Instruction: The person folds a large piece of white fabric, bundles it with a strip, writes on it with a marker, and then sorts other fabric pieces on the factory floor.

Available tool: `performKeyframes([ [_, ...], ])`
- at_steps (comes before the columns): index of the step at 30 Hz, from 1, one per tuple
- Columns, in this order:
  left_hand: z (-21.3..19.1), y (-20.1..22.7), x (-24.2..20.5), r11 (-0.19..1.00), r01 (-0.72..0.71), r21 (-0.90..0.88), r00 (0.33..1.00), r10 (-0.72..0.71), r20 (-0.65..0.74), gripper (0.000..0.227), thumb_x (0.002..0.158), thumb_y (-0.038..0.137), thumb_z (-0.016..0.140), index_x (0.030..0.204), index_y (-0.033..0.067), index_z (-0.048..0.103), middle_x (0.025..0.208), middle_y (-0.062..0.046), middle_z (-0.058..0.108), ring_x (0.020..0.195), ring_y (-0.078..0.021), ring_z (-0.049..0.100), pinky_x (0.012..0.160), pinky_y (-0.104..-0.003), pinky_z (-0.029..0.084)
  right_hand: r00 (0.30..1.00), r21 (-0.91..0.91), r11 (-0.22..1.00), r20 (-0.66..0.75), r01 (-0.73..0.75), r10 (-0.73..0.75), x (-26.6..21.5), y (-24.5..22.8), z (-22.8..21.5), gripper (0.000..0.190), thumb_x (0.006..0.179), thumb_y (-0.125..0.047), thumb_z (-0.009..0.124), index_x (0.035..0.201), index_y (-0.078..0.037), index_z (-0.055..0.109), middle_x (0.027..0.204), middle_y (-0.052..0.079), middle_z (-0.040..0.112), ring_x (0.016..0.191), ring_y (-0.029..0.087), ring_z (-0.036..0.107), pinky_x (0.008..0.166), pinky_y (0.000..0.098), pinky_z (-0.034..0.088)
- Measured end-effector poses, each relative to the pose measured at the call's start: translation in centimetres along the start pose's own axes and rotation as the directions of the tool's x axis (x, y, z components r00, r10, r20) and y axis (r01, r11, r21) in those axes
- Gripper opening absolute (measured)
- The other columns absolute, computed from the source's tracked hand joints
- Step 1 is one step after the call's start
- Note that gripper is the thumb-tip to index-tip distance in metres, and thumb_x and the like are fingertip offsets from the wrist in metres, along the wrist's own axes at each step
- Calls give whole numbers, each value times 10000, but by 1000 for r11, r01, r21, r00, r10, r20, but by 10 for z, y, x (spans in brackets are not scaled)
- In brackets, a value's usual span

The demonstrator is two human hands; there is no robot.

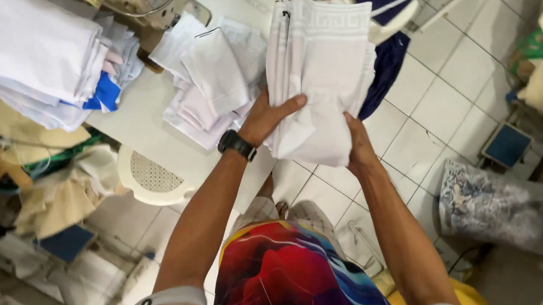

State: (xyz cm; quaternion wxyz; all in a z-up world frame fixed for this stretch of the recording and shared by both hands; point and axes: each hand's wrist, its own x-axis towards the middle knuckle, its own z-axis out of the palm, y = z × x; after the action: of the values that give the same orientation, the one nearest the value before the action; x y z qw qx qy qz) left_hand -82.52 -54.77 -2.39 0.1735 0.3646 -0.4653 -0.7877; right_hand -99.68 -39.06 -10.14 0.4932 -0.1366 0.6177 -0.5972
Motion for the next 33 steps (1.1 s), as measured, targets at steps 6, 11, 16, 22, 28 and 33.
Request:
performKeyframes([
  [6, -52, -74, 65, 983, 180, 21, 959, -171, -224, 1132, 851, 588, 978, 1669, 32, 426, 1591, -273, 555, 1520, -420, 516, 1296, -542, 434, 961, 47, 964, 104, -262, 256, 98, 67, 4, 701, 995, -475, 794, 1564, -114, 598, 1431, 170, 687, 1324, 335, 659, 1204, 567, 485],
  [11, -62, -46, 63, 950, 296, 95, 933, -266, -243, 1087, 801, 595, 957, 1621, 33, 517, 1562, -278, 601, 1487, -404, 569, 1241, -511, 501, 924, 131, 915, 31, -382, 382, 115, 112, -2, 649, 1039, -486, 723, 1522, -73, 590, 1414, 185, 661, 1323, 363, 636, 1215, 541, 473],
  [16, -102, -30, 67, 926, 356, 128, 895, -297, -333, 1105, 762, 602, 969, 1624, 55, 547, 1589, -255, 603, 1491, -395, 574, 1246, -492, 500, 859, 126, 853, 170, -506, 484, 113, 72, 65, 696, 968, -547, 727, 1508, -120, 622, 1480, 145, 651, 1375, 321, 615, 1210, 518, 485],
  [22, -93, -34, 62, 902, 388, 190, 860, -279, -428, 1222, 709, 683, 956, 1678, 119, 469, 1663, -228, 535, 1553, -384, 501, 1311, -475, 424, 799, -96, 823, 200, -561, 568, 98, 20, 61, 874, 966, -616, 701, 1635, -117, 442, 1685, 218, 434, 1559, 407, 422, 1308, 642, 301],
  [28, -70, -133, 33, 933, 288, 214, 548, 23, -836, 894, 940, 771, 713, 1578, 162, 567, 1464, -146, 664, 1375, -322, 645, 1191, -461, 509, 805, -314, 809, 181, -497, 565, 118, 26, 41, 889, 1012, -596, 688, 1677, -118, 341, 1719, 234, 289, 1591, 463, 323, 1313, 743, 125],
  [33, -29, -250, -63, 925, 172, 340, 120, 323, -939, 592, 998, 415, 819, 1430, 41, 666, 1229, -178, 723, 1042, -355, 771, 880, -456, 655, 815, -358, 841, 274, -405, 510, 162, 70, 2, 710, 1073, -660, 604, 1669, -334, 396, 1644, 127, 380, 1553, 439, 393, 1359, 705, 86],
])
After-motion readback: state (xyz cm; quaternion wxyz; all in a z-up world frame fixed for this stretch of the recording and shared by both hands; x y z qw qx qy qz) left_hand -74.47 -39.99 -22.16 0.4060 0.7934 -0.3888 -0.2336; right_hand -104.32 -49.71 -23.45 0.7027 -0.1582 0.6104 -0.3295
